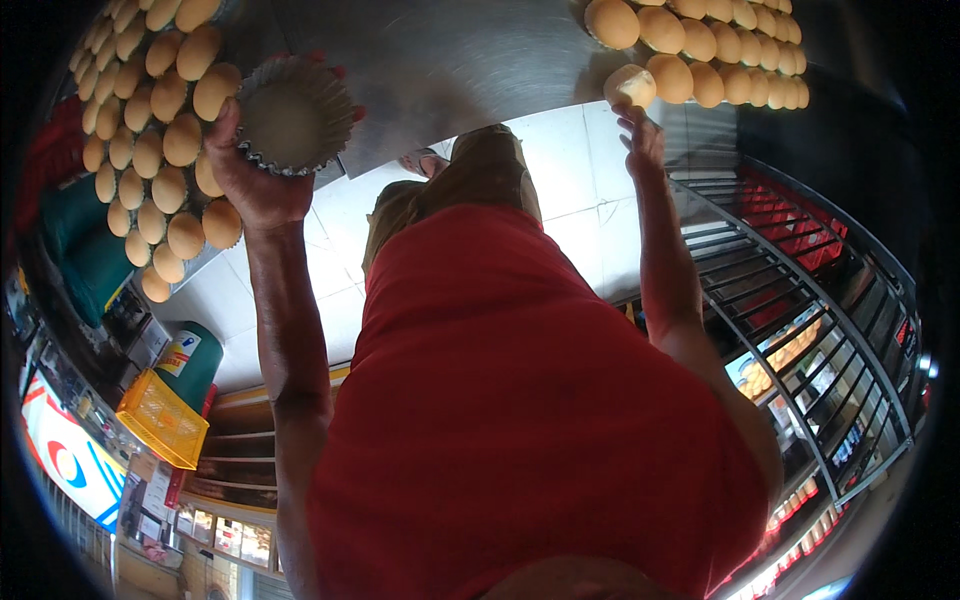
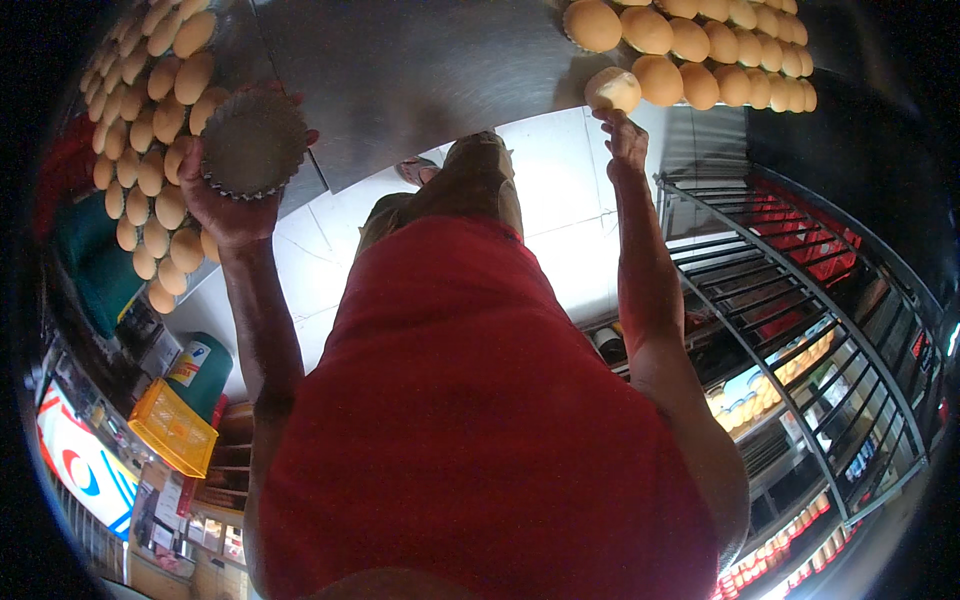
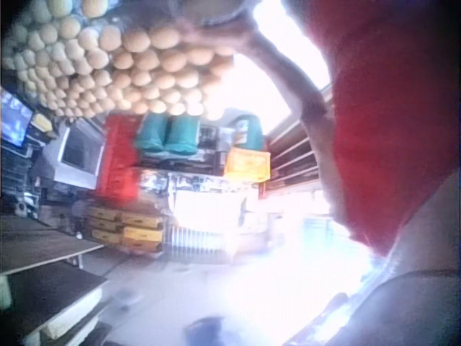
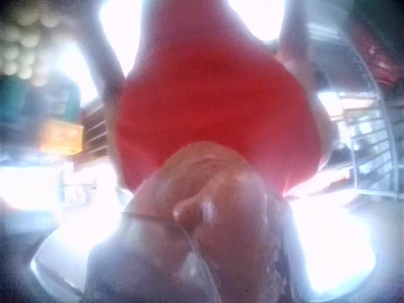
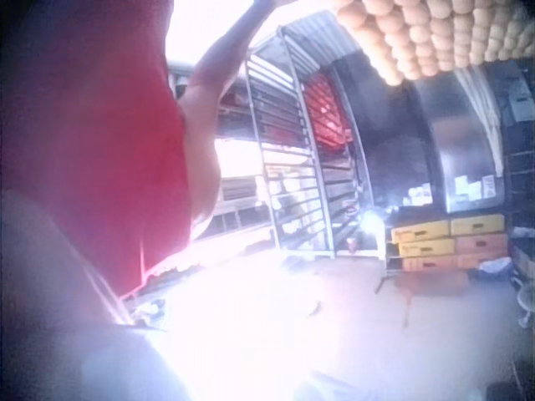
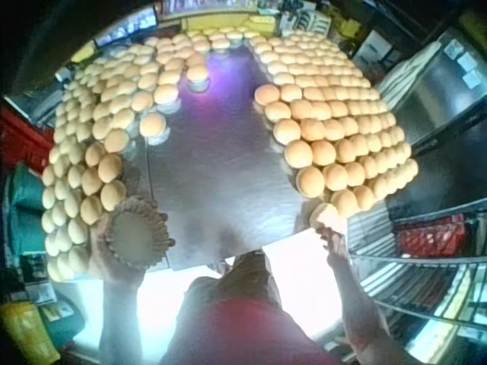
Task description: The person picks up a stack of metal liners and places one under each bread roll on the table by hand.
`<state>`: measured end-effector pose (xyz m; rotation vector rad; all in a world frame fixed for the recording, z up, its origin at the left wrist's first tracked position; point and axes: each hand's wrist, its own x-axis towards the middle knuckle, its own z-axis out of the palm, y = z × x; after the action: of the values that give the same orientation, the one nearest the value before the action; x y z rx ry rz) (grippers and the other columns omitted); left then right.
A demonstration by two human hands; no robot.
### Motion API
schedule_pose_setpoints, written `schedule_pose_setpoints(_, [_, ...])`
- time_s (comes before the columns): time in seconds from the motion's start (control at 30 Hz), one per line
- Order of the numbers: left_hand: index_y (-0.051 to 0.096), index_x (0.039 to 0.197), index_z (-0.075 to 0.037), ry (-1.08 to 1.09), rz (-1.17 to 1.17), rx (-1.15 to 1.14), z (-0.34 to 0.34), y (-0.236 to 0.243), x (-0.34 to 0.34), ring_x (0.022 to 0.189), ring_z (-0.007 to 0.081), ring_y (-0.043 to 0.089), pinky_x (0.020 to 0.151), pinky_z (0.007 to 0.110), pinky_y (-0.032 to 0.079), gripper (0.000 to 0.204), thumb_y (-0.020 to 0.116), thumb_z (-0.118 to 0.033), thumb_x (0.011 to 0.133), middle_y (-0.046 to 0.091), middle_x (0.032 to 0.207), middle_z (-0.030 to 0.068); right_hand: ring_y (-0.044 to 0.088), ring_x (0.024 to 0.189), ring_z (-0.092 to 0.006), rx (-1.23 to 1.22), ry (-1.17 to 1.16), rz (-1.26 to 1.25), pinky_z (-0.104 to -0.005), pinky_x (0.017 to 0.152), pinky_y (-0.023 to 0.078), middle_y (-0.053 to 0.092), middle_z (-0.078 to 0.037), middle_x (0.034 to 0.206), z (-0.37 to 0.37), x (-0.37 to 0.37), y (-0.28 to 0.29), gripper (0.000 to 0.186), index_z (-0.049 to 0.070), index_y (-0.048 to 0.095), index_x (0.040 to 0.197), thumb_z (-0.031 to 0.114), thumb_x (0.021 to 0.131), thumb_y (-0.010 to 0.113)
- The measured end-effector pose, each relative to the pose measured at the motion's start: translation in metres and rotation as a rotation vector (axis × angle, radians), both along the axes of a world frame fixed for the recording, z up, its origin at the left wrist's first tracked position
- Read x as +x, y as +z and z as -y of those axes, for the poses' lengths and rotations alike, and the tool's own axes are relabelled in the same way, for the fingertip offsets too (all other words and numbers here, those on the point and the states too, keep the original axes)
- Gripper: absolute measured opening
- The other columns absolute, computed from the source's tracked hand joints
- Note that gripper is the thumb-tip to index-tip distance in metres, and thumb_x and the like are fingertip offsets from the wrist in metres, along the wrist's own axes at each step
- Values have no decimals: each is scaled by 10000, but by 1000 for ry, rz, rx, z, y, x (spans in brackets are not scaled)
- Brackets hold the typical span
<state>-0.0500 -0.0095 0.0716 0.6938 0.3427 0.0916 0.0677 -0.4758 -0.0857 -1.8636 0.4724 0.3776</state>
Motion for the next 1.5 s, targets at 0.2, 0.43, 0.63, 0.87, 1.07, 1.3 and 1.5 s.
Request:
schedule_pose_setpoints(0.2, [506,1384,-29,-67,31,-153,1,2,7,1268,427,545,956,663,498,736,507,-581,896,566,1353,231,630,1077,-269,-77,221,135,-385,966,461,699,-132,1156,15,13,4,520,-8,653,1243,414,967,524])
schedule_pose_setpoints(0.43, [493,1407,-48,-65,-41,-18,14,2,4,1265,426,547,942,667,511,745,538,-579,886,552,1373,229,651,1043,-257,80,21,155,-396,930,510,654,-130,995,-1,9,28,407,-67,644,1144,295,970,576])
schedule_pose_setpoints(0.63, [485,1423,-70,-70,-54,-114,21,-18,-4,1276,419,538,953,661,508,766,565,-595,871,538,1393,216,659,1022,-385,483,-600,2,-483,915,568,449,-264,1344,-20,5,17,482,-38,447,1262,305,956,591])
schedule_pose_setpoints(0.87, [505,1385,-102,8,-43,-178,23,-41,-18,1247,396,552,929,629,526,697,582,-570,875,544,1372,182,632,1081,-361,382,-423,-9,-467,926,529,581,-196,1243,11,19,-10,536,-3,445,1396,348,1007,556])
schedule_pose_setpoints(1.07, [490,1386,-107,68,88,-274,24,-63,-28,1232,388,566,905,599,544,699,573,-598,896,521,1395,187,719,857,-208,-504,594,124,-338,788,567,684,-192,1163,66,-18,-57,586,8,584,1327,208,808,766])
schedule_pose_setpoints(1.3, [443,1416,-96,243,124,-274,35,-67,-51,1232,349,553,917,544,545,706,688,-453,859,504,1391,163,672,1134,-258,-153,1112,464,-361,921,565,662,-195,1261,-220,89,78,570,0,564,1335,158,842,802])
schedule_pose_setpoints(1.5, [417,1419,-99,291,-50,-188,49,-84,-42,1187,325,575,914,504,563,725,709,-462,864,501,1371,180,410,1417,-332,-44,1290,1109,-466,1099,432,366,-153,1571,-492,222,47,824,113,382,1519,224,821,805])
